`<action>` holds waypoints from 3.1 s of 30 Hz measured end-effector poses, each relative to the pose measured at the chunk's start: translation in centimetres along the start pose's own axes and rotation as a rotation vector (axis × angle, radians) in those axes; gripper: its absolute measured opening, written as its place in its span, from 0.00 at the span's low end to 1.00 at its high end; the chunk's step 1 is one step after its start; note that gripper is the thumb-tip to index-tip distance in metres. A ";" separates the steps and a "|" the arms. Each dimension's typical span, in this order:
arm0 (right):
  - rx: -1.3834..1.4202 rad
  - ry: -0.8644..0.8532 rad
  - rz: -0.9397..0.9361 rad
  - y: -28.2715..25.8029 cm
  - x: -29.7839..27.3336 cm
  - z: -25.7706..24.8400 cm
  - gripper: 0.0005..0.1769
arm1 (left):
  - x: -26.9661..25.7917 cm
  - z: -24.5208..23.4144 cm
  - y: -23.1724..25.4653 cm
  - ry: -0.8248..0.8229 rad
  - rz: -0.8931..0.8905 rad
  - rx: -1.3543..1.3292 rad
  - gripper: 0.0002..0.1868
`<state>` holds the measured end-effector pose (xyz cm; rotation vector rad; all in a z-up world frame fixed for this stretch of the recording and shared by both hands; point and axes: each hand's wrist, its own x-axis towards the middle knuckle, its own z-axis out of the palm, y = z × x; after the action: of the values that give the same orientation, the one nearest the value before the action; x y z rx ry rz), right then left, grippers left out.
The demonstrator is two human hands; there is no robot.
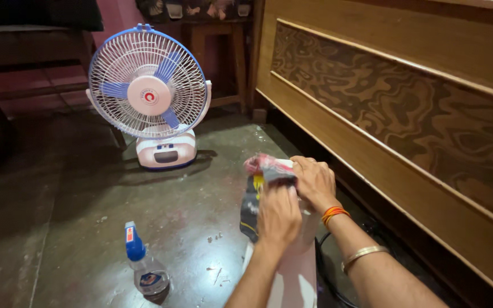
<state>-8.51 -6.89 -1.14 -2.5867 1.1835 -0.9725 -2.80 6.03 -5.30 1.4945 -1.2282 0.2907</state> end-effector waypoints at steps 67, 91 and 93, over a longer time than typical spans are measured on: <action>-0.075 -0.002 0.040 -1.7 -0.8 -0.7 0.20 | 7.8 7.9 -13.3 -0.095 -0.683 -0.470 0.25; -0.099 -0.028 0.088 -1.9 -0.1 -1.0 0.21 | 2.5 8.1 -15.7 -0.170 -1.089 -0.915 0.41; -0.115 -0.045 0.090 -2.0 -0.2 -1.0 0.22 | 0.7 8.4 -15.5 -0.134 -1.000 -0.788 0.41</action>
<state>-7.96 -5.21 0.27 -2.6009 1.3690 -0.8470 6.34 -3.95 -16.65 1.2307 -0.4497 -0.8732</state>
